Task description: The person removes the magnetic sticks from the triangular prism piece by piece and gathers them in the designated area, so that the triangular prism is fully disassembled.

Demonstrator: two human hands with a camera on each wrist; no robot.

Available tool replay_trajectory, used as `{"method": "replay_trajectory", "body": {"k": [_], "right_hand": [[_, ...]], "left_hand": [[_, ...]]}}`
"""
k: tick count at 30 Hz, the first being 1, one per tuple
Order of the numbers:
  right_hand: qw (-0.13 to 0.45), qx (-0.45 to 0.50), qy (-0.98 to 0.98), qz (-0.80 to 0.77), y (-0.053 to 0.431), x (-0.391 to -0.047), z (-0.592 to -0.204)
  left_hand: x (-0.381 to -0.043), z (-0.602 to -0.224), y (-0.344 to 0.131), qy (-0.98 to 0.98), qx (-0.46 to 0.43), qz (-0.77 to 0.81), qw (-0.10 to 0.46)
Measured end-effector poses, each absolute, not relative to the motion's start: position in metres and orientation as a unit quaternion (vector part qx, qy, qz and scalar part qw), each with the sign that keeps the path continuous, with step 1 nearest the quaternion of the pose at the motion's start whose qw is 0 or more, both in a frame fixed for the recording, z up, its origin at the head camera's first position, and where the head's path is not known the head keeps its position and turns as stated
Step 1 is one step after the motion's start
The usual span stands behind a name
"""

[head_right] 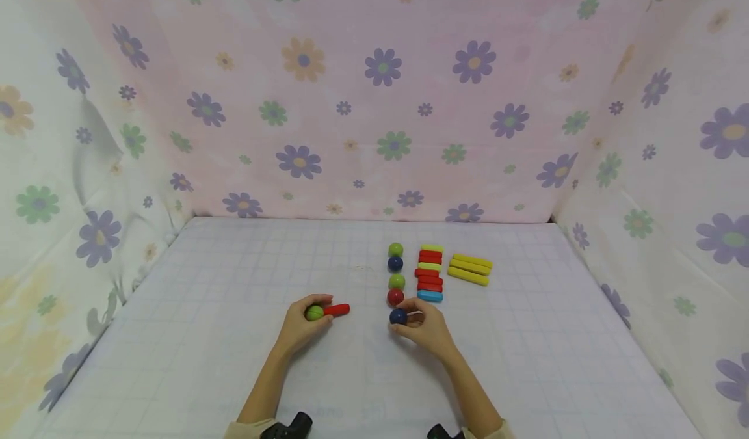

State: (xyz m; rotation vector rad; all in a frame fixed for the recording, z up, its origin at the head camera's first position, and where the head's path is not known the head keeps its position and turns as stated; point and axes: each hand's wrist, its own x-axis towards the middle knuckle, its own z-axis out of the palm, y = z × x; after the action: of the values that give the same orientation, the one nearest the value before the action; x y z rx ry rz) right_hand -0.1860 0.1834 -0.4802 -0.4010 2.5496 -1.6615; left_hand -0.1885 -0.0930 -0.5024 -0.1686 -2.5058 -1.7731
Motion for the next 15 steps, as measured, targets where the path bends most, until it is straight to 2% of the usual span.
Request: {"method": "replay_trajectory", "body": {"k": [15], "right_hand": [[0.028, -0.108, 0.857, -0.503, 0.1832, -0.1889, -0.4860]], "left_hand": [[-0.1881, -0.5027, -0.0929, -0.815, -0.056, -0.576, 0.031]]}}
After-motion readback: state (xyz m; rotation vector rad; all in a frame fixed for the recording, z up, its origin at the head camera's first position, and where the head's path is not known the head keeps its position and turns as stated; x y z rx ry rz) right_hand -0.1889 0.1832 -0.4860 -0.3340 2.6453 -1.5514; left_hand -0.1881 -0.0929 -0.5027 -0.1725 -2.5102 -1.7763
